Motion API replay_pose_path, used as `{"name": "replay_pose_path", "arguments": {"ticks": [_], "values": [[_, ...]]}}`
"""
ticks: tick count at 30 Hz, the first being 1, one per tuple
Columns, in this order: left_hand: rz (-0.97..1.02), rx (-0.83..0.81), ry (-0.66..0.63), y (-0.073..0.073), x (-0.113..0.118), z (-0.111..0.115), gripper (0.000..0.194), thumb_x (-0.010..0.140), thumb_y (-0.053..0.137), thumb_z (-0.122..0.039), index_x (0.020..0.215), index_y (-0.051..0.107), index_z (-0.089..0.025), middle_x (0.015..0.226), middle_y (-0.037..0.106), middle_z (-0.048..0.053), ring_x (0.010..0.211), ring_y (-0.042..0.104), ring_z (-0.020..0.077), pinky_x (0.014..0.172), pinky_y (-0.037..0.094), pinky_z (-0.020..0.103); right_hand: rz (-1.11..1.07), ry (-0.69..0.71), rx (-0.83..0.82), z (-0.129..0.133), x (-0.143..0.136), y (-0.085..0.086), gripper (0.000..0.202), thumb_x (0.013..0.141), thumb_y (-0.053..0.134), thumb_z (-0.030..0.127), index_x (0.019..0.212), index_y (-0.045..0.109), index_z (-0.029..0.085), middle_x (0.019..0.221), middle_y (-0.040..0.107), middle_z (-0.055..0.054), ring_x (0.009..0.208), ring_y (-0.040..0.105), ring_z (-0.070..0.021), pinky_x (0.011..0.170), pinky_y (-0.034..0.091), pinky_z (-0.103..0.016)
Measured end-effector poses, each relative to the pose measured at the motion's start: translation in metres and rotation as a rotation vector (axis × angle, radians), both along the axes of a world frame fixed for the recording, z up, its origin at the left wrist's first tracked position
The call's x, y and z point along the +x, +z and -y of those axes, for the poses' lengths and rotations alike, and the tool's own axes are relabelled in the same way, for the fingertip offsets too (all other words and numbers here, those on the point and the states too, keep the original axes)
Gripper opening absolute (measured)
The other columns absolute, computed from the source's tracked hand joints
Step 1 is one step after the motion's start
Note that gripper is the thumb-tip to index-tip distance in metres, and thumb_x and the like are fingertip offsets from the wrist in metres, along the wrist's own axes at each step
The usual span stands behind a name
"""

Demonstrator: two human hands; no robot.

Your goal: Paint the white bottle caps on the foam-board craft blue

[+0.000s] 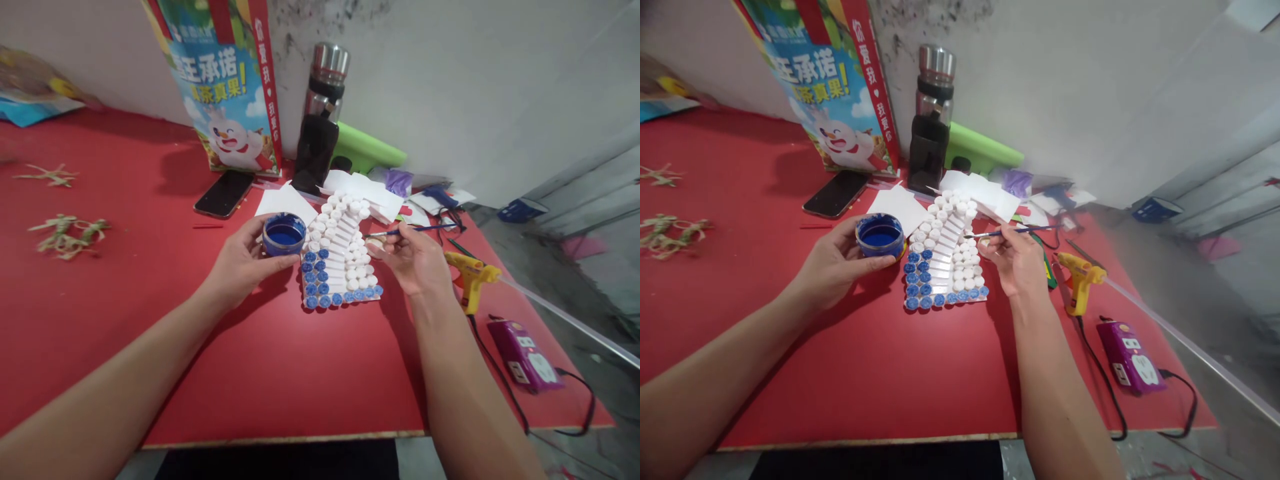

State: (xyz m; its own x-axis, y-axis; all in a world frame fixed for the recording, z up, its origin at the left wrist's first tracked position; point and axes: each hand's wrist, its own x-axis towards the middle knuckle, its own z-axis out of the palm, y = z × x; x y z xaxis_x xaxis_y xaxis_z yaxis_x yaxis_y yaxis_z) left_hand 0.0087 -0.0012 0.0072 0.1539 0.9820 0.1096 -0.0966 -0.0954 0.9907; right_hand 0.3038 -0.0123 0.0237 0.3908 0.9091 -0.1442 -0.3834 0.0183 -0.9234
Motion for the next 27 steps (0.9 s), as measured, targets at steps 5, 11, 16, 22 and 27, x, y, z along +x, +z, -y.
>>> {"name": "replay_pose_path", "arguments": {"ticks": [5,11,16,22,27], "values": [[-0.014,0.012,-0.03,0.001,0.0,0.001,0.071,0.067,0.103,-0.028,0.129,0.071,-0.021,0.131,0.082,0.01,0.126,0.078,0.0348,0.116,0.063,0.054,0.036,0.056,-0.03,0.004,0.003,0.008,0.031,0.068,0.101,0.035,0.072,0.074,0.019,0.063,0.068,0.003,0.056,0.058,-0.0097,0.079,0.074,-0.045],[-0.012,-0.011,-0.028,0.0,0.001,0.002,0.071,0.067,0.102,-0.027,0.129,0.068,-0.023,0.133,0.081,0.009,0.129,0.077,0.0349,0.117,0.062,0.054,0.09,0.07,-0.072,0.006,0.004,0.01,0.038,0.061,0.105,0.038,0.076,0.076,0.018,0.064,0.071,0.002,0.055,0.059,-0.0095,0.066,0.07,-0.033],[0.016,-0.036,-0.063,0.0,0.003,0.002,0.07,0.069,0.102,-0.028,0.13,0.068,-0.023,0.133,0.08,0.01,0.128,0.077,0.0348,0.116,0.062,0.054,0.09,0.029,-0.077,0.005,-0.004,0.006,0.046,0.051,0.109,0.04,0.071,0.074,0.017,0.063,0.073,0.0,0.055,0.061,-0.0085,0.058,0.064,-0.024],[0.045,-0.043,-0.078,-0.005,0.006,0.003,0.072,0.067,0.104,-0.028,0.129,0.068,-0.024,0.131,0.08,0.009,0.127,0.077,0.0338,0.114,0.064,0.05,0.08,0.111,-0.122,0.007,0.002,0.012,0.053,0.041,0.112,0.043,0.069,0.075,0.016,0.062,0.072,0.001,0.053,0.059,-0.0086,0.062,0.07,-0.032],[0.066,-0.106,-0.122,-0.005,0.006,0.006,0.073,0.067,0.104,-0.03,0.131,0.069,-0.025,0.134,0.08,0.011,0.127,0.077,0.0342,0.114,0.064,0.051,0.039,0.148,-0.2,0.015,0.022,0.015,0.049,0.048,0.11,0.044,0.07,0.074,0.019,0.063,0.068,0.003,0.06,0.064,-0.0139,0.072,0.076,-0.049]]}}
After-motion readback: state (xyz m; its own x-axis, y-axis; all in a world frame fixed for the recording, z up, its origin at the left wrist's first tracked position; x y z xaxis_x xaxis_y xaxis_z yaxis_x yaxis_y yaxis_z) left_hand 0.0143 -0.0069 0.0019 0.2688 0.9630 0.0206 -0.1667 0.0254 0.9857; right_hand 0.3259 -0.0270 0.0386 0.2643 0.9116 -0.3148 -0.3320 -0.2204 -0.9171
